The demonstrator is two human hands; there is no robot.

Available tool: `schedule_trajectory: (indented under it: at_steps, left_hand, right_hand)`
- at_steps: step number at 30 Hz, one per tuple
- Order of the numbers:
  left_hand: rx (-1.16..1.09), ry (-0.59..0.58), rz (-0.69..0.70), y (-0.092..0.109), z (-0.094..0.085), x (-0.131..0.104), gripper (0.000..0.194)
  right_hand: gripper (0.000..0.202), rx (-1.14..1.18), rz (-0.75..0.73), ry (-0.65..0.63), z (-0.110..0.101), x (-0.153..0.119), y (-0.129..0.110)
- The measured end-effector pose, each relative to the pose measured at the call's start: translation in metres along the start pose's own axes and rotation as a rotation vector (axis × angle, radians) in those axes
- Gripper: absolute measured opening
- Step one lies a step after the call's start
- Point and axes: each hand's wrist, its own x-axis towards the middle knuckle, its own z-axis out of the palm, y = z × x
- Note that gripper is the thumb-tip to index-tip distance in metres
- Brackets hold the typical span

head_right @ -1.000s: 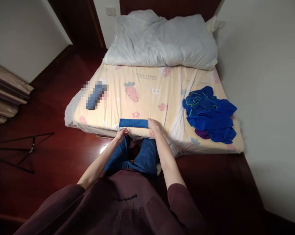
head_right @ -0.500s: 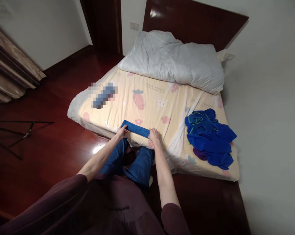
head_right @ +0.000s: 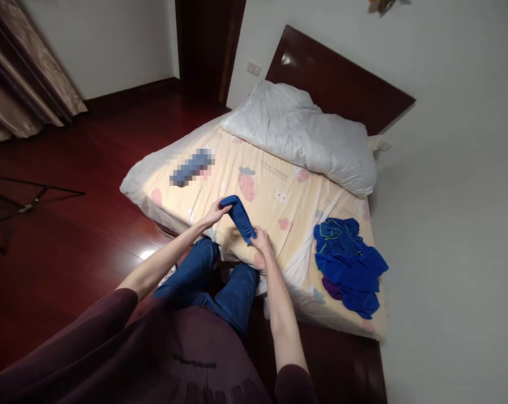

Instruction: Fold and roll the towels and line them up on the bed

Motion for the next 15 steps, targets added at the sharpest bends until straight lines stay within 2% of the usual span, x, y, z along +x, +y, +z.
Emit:
schedule_trajectory:
  at_steps: [5,8,12,15]
  left_hand:
    - [0.135,-0.238,0.261,0.059,-0.025,0.035,0.032]
    - [0.213,-0.319,0.378,0.095,-0.046,0.049,0.042]
    - [0.371,-0.262,0.418,0.138,-0.085,0.065,0.041]
    - [0.503,-0.167,0.438,0.168,-0.117,0.078,0.035]
  right_hand:
    - [0.032,0.044,-0.024,0.054,-0.002,0.043,-0.072]
    - [0.035,0.144,-0.042,0.1,0.003,0.075,-0.125]
    - [0.027,0.28,-0.132,0.174,0.013,0.118,-0.189]
    - [0.021,0.364,-0.219,0.158,0.02,0.145,-0.225]
